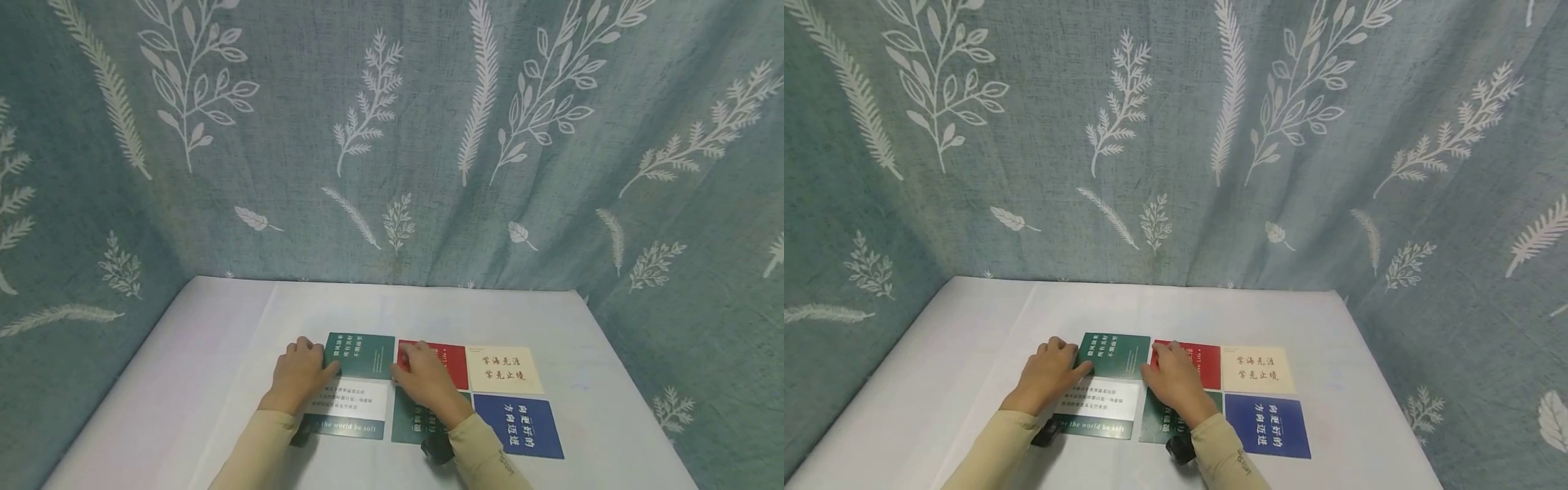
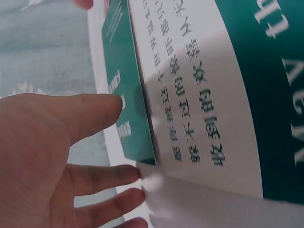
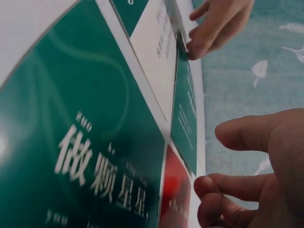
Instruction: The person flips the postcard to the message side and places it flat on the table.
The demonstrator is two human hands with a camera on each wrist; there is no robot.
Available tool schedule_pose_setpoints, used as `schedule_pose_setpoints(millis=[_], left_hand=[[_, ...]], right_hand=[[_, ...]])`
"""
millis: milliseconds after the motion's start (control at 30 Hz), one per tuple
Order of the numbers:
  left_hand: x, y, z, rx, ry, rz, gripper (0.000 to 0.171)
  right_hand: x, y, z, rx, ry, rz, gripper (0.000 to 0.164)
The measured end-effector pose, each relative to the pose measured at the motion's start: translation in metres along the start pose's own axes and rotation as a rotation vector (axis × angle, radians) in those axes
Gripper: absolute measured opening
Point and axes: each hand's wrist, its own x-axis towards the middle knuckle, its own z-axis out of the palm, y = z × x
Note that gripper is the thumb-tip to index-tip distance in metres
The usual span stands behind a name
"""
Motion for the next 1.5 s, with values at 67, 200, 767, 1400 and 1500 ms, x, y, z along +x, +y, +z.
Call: schedule_pose_setpoints(millis=[67,200,767,1400,1500], left_hand=[[0.000,0.001,-0.001,0.011,-0.002,-0.007,0.056],[0.003,0.004,-0.003,0.031,-0.019,-0.030,0.057],[0.007,0.005,-0.004,-0.046,-0.025,-0.057,0.054],[-0.002,-0.002,-0.015,-0.404,0.155,-0.175,0.034],[-0.005,-0.002,-0.017,-0.432,0.138,-0.191,0.033]], right_hand=[[0.003,-0.003,0.002,-0.001,-0.009,0.012,0.059],[0.009,-0.007,0.008,-0.021,-0.028,0.037,0.065],[0.019,-0.010,0.014,0.006,-0.065,0.096,0.060],[0.010,0.004,-0.002,0.360,0.148,0.033,0.032],[0.008,0.005,-0.003,0.379,0.186,0.026,0.027]])
